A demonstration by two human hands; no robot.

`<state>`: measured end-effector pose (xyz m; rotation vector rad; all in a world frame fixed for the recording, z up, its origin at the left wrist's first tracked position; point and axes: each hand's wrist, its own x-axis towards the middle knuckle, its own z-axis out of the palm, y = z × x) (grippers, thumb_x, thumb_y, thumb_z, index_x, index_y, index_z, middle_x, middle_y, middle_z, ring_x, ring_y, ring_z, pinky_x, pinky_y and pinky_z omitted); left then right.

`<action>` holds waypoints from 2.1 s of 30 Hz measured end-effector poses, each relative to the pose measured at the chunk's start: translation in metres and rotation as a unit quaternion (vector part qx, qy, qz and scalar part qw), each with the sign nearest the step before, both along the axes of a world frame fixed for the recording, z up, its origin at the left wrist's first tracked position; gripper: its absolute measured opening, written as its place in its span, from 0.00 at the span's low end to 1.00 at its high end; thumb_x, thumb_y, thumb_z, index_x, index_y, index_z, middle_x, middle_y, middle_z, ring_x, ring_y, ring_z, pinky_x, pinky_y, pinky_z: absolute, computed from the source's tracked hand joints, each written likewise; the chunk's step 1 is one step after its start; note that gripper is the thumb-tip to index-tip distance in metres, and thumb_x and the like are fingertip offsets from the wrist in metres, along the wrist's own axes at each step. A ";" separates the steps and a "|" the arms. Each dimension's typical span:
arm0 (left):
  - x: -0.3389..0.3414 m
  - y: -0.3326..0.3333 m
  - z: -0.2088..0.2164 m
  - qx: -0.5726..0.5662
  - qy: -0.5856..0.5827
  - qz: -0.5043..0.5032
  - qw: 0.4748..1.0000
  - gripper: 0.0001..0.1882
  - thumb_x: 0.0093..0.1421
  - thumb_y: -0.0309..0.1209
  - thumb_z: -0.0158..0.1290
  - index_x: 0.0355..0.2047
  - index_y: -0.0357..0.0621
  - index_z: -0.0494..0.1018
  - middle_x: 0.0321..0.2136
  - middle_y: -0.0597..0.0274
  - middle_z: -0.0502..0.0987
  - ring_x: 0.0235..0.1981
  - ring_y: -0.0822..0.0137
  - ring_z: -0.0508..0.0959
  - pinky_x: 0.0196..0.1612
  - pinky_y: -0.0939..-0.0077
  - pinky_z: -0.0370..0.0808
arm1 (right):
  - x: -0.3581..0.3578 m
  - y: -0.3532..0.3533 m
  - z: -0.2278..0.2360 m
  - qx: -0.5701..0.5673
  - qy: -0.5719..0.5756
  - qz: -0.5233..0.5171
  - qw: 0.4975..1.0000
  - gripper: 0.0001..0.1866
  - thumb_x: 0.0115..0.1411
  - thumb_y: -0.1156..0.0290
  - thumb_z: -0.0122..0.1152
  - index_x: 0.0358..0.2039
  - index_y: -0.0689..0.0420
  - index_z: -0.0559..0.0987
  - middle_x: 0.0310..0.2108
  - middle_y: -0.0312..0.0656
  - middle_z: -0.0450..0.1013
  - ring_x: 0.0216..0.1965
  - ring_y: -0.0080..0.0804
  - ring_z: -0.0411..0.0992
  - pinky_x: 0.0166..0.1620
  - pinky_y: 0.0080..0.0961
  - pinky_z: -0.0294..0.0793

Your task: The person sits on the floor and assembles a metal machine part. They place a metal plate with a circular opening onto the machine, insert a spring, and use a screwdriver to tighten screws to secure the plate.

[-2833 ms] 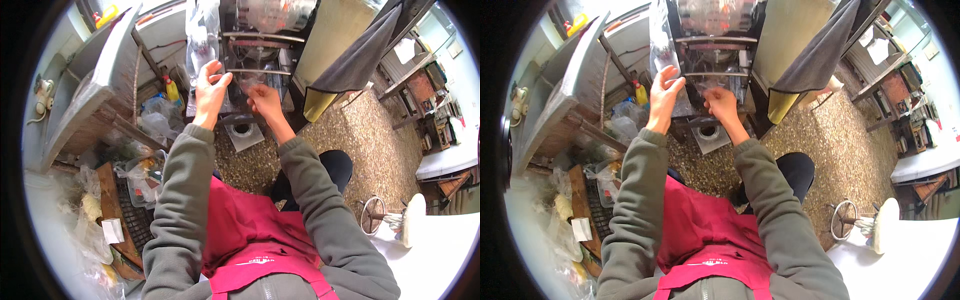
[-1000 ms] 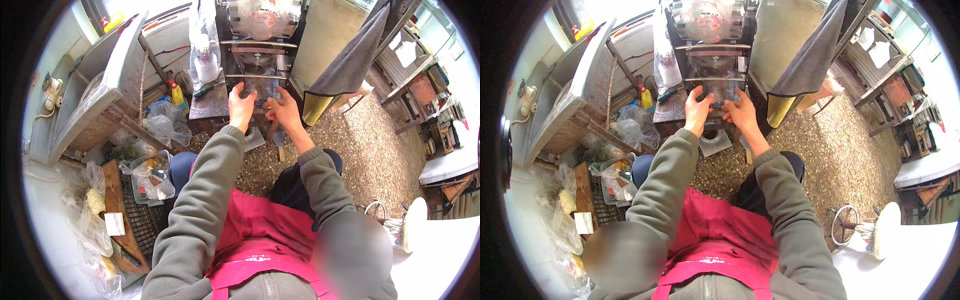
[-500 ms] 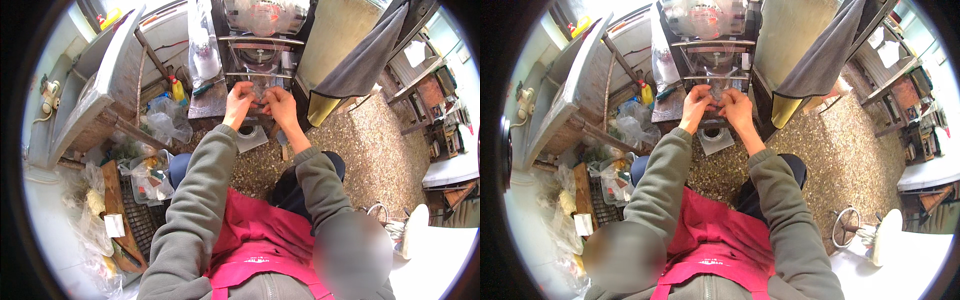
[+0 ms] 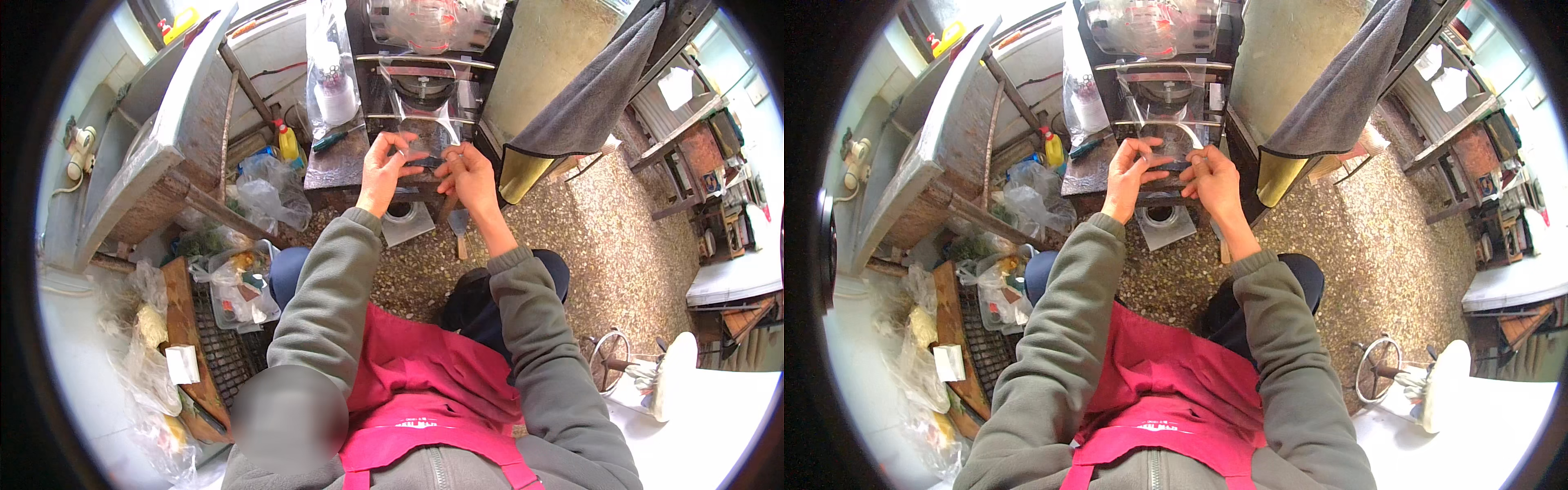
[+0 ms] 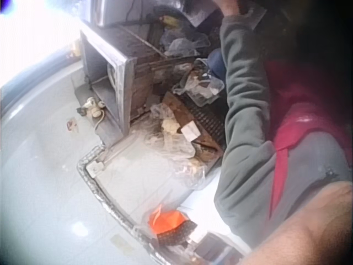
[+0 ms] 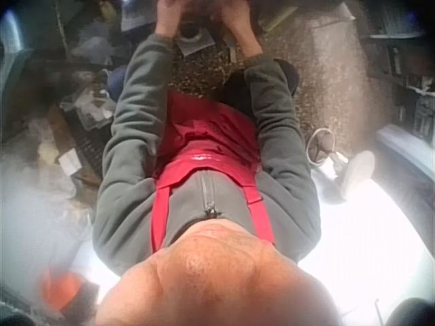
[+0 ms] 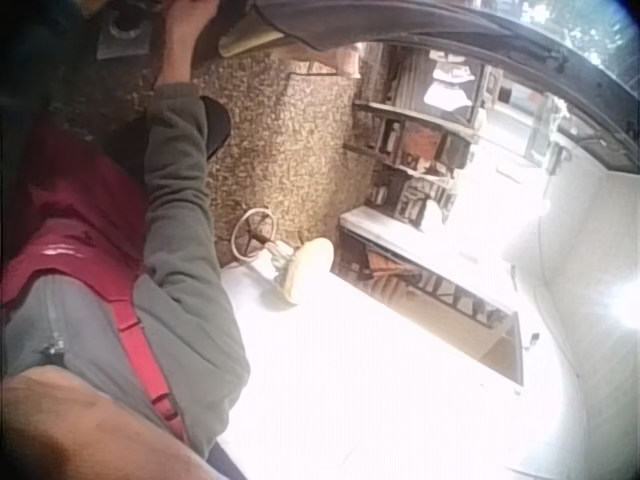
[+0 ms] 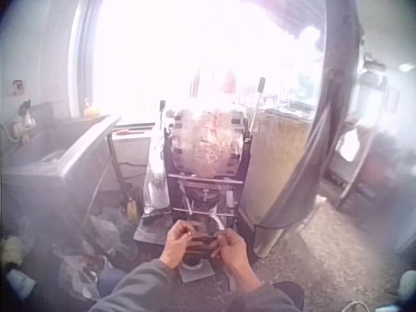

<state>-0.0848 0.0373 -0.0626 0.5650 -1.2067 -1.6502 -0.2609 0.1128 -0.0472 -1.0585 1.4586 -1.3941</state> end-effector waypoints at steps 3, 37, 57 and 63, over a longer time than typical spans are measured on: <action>0.007 -0.006 -0.002 -0.019 -0.016 -0.018 1.000 0.04 0.69 0.21 0.48 0.41 0.43 0.68 0.53 0.57 0.70 0.50 0.53 0.83 0.46 0.65 0.85 | -0.002 0.002 0.000 -0.020 -0.023 0.004 1.000 0.07 0.76 0.71 0.49 0.45 0.57 0.76 0.31 0.40 0.80 0.20 0.23 0.76 0.24 0.19 0.71; 0.017 0.015 -0.007 -0.154 -0.156 0.121 0.968 0.11 0.74 0.25 0.48 0.50 0.41 0.79 0.49 0.66 0.75 0.32 0.77 0.78 0.30 0.82 0.74 | 0.001 0.026 0.015 0.010 0.084 -0.006 0.996 0.08 0.73 0.73 0.53 0.45 0.61 0.78 0.26 0.41 0.80 0.15 0.20 0.70 0.20 0.20 0.68; 0.018 0.007 -0.016 0.002 -0.004 0.089 0.996 0.09 0.78 0.31 0.43 0.45 0.41 0.72 0.50 0.56 0.79 0.38 0.62 0.86 0.35 0.74 0.82 | 0.008 0.024 0.015 -0.029 0.059 -0.046 0.997 0.06 0.71 0.76 0.55 0.41 0.64 0.79 0.31 0.42 0.81 0.18 0.21 0.73 0.22 0.21 0.72; 0.030 0.019 0.000 -0.038 -0.008 0.083 0.996 0.09 0.78 0.30 0.43 0.46 0.41 0.71 0.51 0.55 0.77 0.53 0.55 0.83 0.52 0.63 0.83 | 0.013 0.031 0.020 -0.062 0.036 -0.029 0.997 0.05 0.72 0.76 0.54 0.42 0.62 0.78 0.32 0.41 0.80 0.20 0.21 0.73 0.24 0.19 0.73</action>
